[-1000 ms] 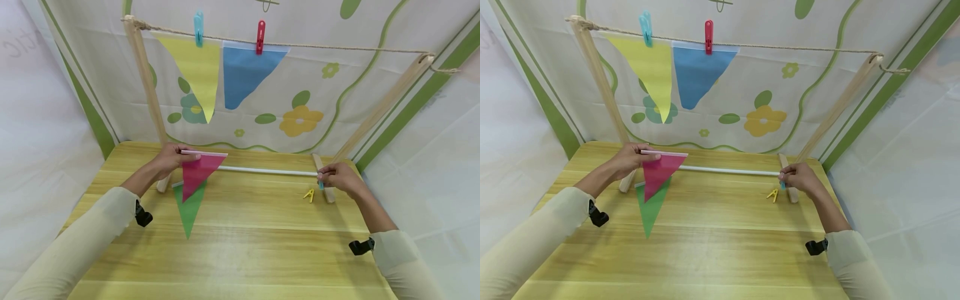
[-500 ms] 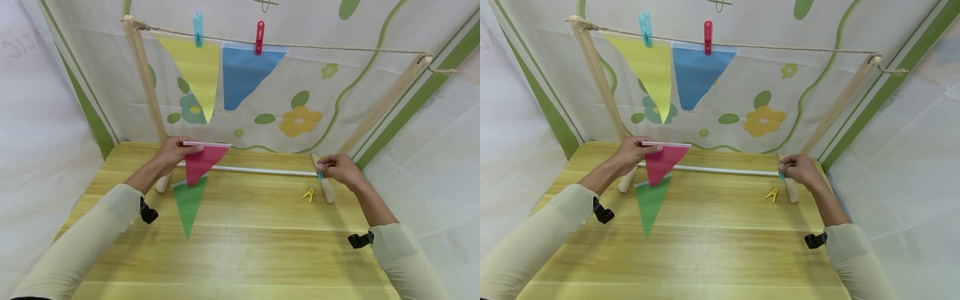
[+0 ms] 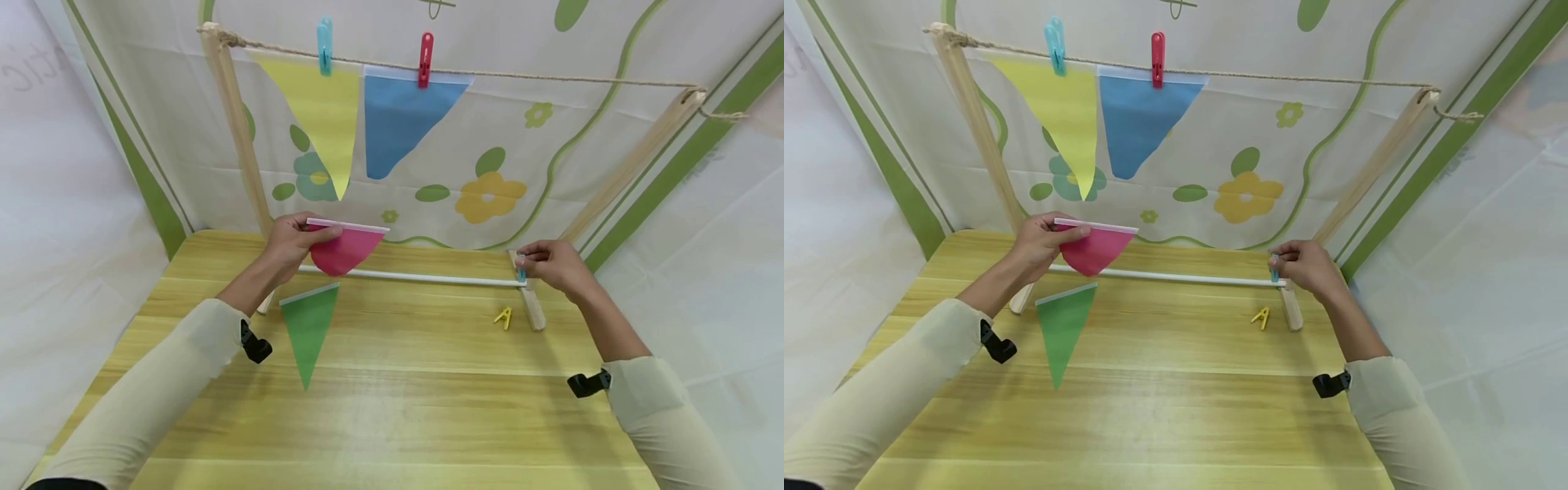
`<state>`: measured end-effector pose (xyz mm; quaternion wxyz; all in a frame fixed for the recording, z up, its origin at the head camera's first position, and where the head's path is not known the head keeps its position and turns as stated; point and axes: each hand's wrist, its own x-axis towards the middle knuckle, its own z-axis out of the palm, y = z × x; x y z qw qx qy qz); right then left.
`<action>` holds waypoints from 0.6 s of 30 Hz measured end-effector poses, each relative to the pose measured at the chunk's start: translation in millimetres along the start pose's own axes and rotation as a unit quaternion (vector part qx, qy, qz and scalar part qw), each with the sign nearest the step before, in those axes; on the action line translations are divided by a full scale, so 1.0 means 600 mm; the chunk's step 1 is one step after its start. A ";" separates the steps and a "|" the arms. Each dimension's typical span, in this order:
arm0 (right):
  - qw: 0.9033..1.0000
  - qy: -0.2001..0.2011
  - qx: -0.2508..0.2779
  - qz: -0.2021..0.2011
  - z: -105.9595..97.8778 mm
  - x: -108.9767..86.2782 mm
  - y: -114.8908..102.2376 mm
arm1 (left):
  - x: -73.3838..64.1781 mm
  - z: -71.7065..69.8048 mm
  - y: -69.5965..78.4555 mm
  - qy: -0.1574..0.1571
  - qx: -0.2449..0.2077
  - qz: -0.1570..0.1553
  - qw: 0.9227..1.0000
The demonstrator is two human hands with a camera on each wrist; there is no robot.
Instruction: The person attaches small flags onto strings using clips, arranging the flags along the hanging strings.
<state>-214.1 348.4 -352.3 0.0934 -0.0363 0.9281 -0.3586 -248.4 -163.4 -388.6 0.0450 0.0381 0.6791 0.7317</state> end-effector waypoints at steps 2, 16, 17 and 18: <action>1.000 0.003 -0.008 -0.001 -0.002 0.001 -0.007 | 0.001 0.003 0.004 0.001 -0.011 0.004 1.000; 1.000 0.019 -0.011 -0.011 -0.017 0.015 -0.049 | 0.009 0.017 0.029 -0.007 -0.064 0.020 0.998; 1.000 0.019 -0.011 -0.011 -0.018 0.016 -0.052 | 0.009 0.018 0.030 -0.005 -0.064 0.021 0.998; 1.000 0.020 -0.009 -0.011 -0.019 0.017 -0.054 | 0.010 0.019 0.031 -0.004 -0.064 0.024 0.998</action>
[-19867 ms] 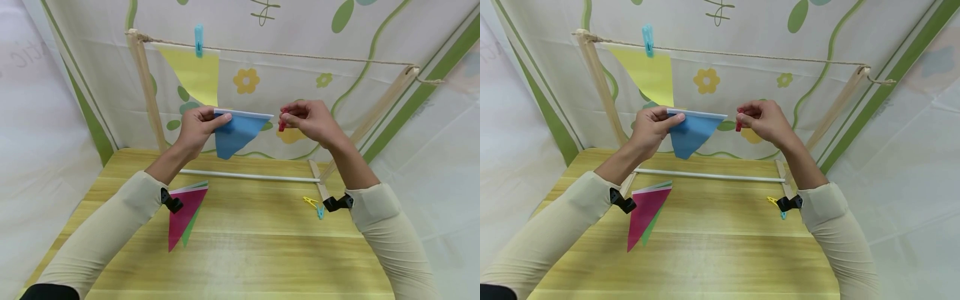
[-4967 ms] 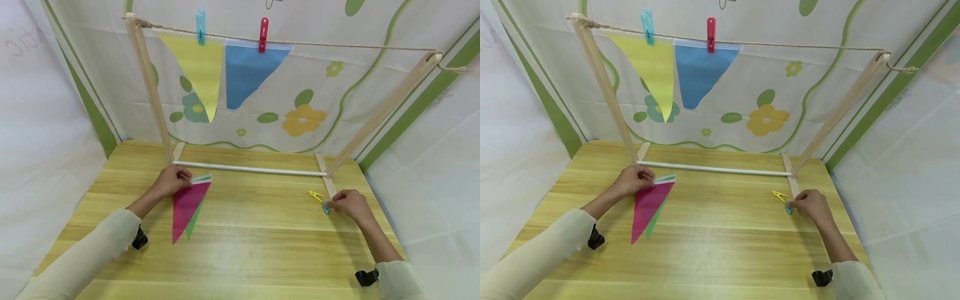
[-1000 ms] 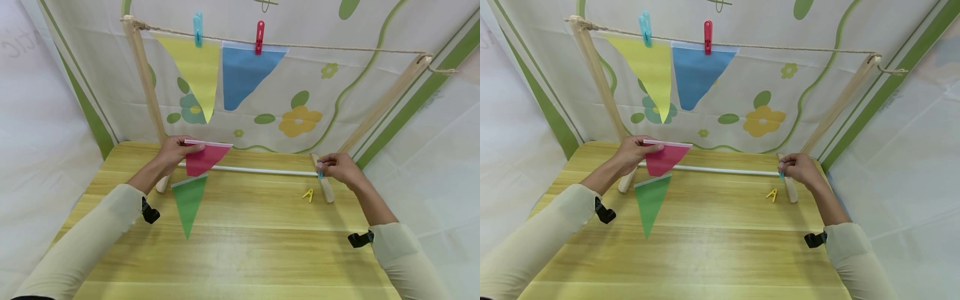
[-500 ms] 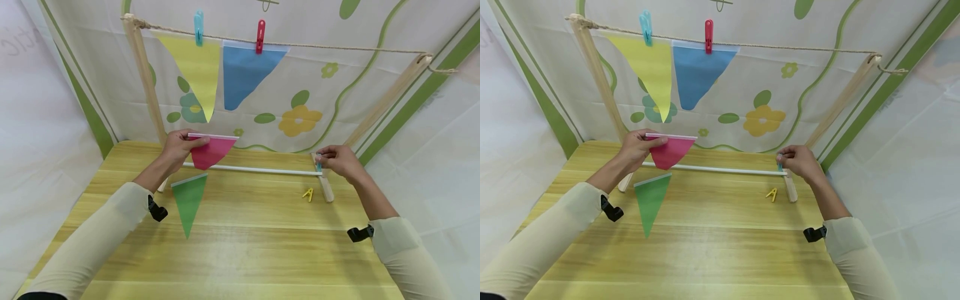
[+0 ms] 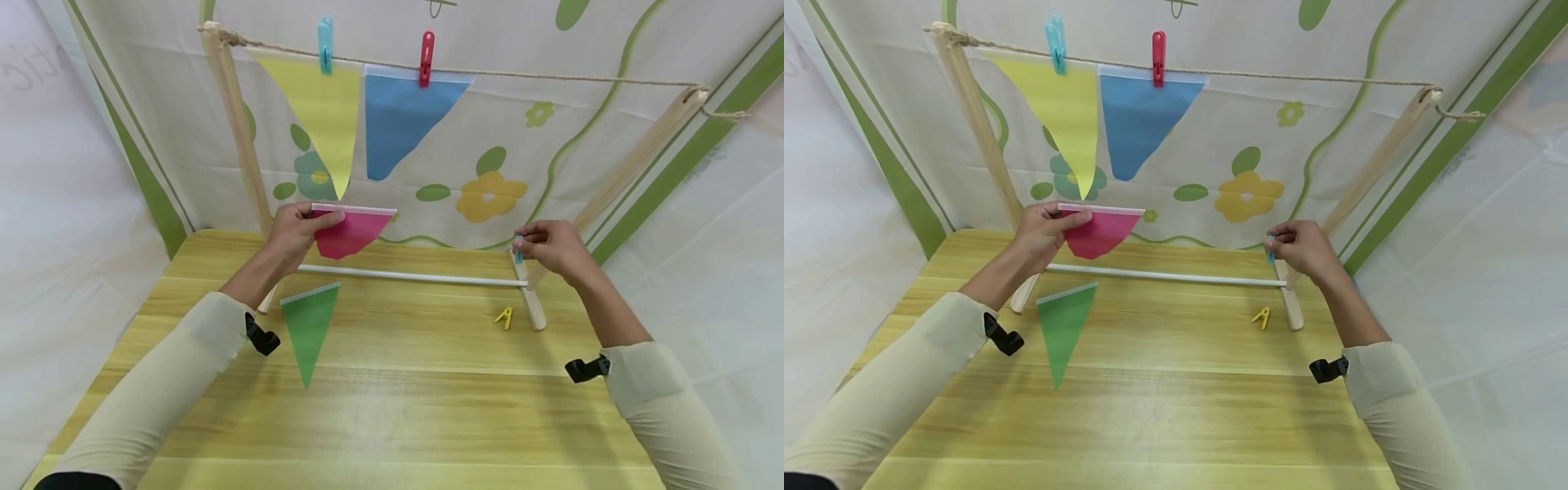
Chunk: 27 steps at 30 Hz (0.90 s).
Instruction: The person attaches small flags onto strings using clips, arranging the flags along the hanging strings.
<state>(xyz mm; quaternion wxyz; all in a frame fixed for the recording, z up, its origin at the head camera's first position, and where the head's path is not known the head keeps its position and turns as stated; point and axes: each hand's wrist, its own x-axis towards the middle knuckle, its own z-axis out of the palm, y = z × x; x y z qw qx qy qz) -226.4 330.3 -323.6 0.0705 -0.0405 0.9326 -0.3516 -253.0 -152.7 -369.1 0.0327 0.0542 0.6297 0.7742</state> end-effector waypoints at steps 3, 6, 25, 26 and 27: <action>1.000 0.002 0.003 -0.001 -0.003 0.003 -0.009 | 0.002 0.005 0.003 0.003 0.002 0.007 1.000; 1.000 0.006 0.003 0.001 -0.005 0.006 -0.018 | 0.005 0.009 0.007 0.009 0.001 0.011 1.000; 0.999 0.029 0.010 -0.009 -0.018 0.014 -0.059 | 0.015 0.030 0.027 0.012 -0.015 0.045 0.999; 0.999 0.028 0.013 -0.010 -0.019 0.014 -0.061 | 0.016 0.031 0.027 0.012 -0.015 0.046 0.999; 0.999 0.027 0.017 -0.010 -0.019 0.014 -0.062 | 0.016 0.032 0.027 0.011 -0.012 0.046 0.999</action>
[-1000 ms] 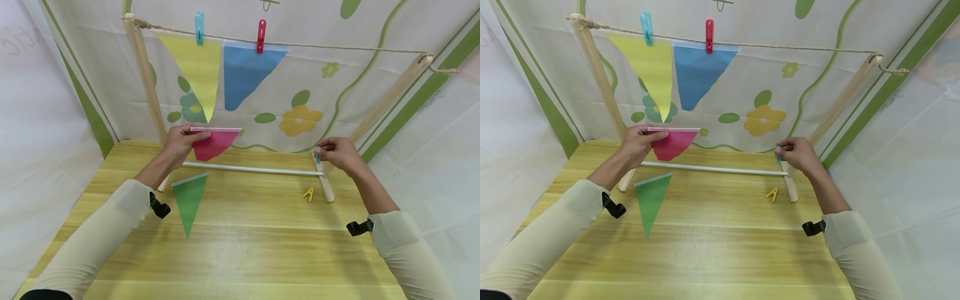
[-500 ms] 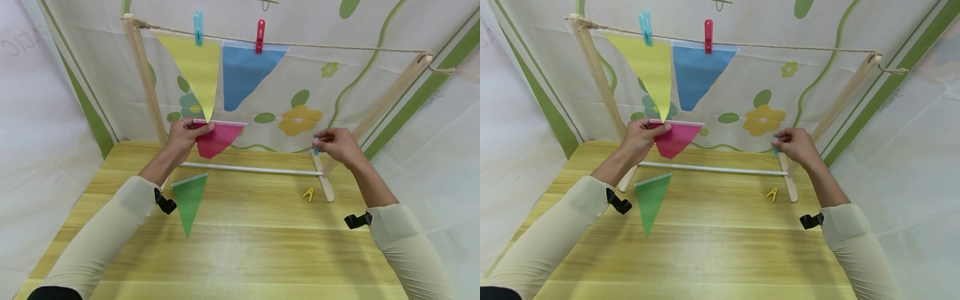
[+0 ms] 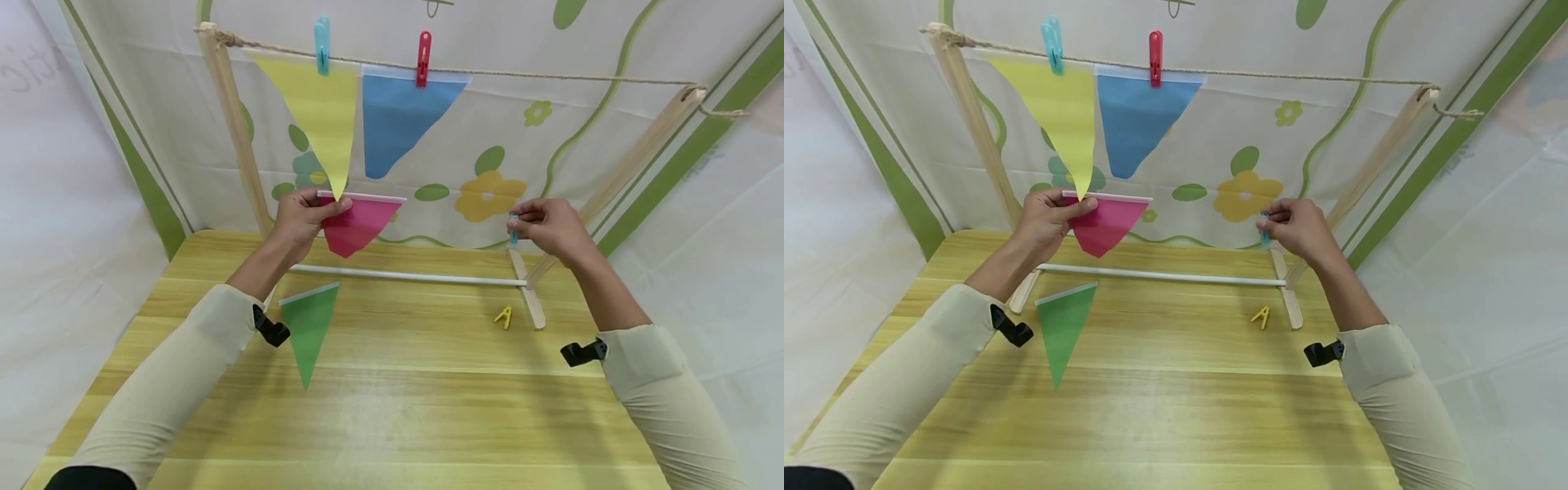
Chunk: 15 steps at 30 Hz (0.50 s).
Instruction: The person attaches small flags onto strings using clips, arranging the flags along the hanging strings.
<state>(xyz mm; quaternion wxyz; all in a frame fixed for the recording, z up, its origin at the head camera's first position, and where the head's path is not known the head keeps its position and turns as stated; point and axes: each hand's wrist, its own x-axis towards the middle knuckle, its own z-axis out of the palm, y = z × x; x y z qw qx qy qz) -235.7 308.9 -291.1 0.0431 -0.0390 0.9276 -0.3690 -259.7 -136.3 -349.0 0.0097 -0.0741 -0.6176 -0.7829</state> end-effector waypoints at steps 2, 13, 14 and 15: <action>1.000 -0.001 0.003 -0.001 -0.001 0.000 -0.003 | 0.000 0.002 -0.001 -0.003 0.004 0.002 1.000; 0.999 0.022 -0.026 -0.032 -0.011 0.003 -0.038 | -0.006 0.031 0.000 -0.023 0.011 0.010 1.000; 0.999 0.023 -0.027 -0.034 -0.012 0.004 -0.040 | -0.007 0.034 0.000 -0.023 0.010 0.009 1.000; 0.999 0.026 -0.028 -0.036 -0.012 0.005 -0.044 | -0.007 0.038 -0.001 -0.023 0.009 0.009 1.000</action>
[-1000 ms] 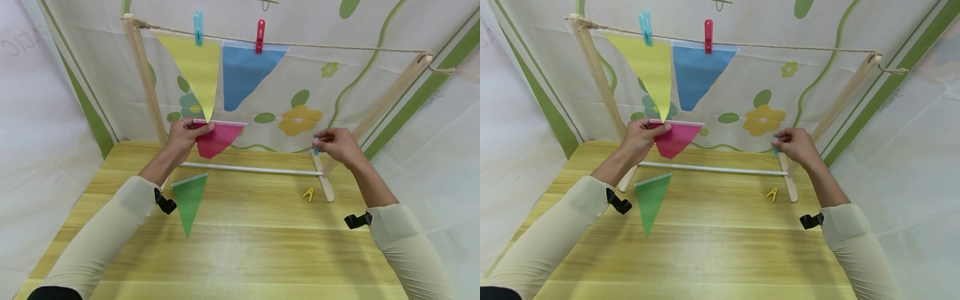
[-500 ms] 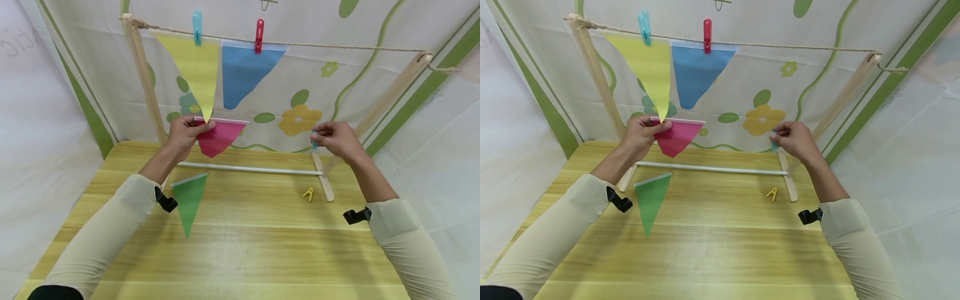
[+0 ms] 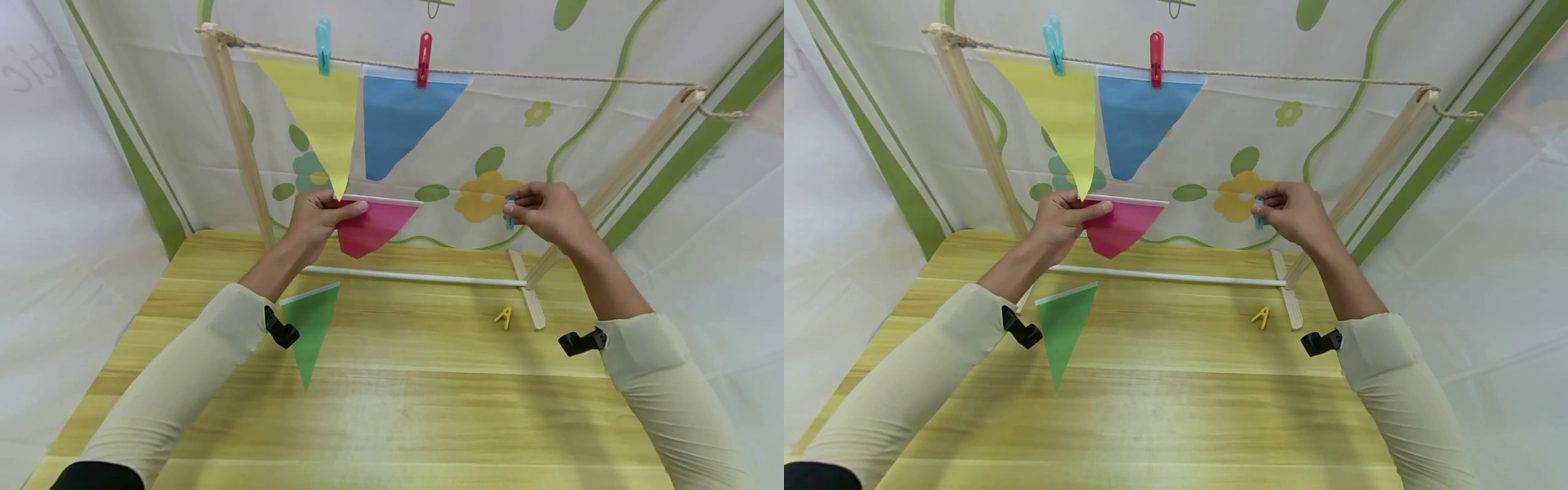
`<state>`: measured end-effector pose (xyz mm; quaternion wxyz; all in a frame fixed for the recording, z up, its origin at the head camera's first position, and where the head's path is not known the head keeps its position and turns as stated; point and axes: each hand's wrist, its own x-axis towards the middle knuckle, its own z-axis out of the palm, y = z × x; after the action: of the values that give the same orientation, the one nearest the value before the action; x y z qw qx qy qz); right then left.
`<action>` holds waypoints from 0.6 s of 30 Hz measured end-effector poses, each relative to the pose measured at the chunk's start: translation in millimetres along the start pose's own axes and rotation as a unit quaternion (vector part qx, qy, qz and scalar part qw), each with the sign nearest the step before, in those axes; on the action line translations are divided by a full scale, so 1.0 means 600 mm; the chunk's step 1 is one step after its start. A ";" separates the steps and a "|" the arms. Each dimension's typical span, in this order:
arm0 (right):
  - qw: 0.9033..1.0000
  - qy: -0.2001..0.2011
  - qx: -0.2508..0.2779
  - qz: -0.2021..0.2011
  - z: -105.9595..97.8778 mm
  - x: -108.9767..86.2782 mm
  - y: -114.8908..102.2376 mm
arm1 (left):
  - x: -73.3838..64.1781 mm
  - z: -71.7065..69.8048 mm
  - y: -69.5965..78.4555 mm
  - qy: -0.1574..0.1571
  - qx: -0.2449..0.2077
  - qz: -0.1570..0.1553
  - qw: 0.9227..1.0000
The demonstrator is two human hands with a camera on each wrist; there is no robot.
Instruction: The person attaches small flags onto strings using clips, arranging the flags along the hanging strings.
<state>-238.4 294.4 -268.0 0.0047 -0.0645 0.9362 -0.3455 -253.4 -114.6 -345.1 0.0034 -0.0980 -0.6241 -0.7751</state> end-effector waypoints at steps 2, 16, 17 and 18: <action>1.000 0.003 0.002 -0.003 -0.001 0.002 -0.005 | 0.000 0.006 -0.002 -0.001 -0.001 -0.002 1.000; 0.999 0.021 0.018 -0.021 -0.008 0.009 -0.049 | 0.005 0.050 -0.003 -0.008 -0.001 -0.023 1.000; 0.999 0.023 0.020 -0.022 -0.009 0.009 -0.053 | 0.006 0.053 -0.002 -0.008 0.000 -0.023 1.000; 0.999 0.025 0.020 -0.022 -0.009 0.009 -0.056 | 0.007 0.056 -0.001 -0.009 0.001 -0.022 1.000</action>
<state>-240.1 272.2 -241.8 -0.0249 -0.0763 0.9273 -0.3656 -252.5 -81.2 -338.4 -0.0195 -0.0912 -0.6272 -0.7732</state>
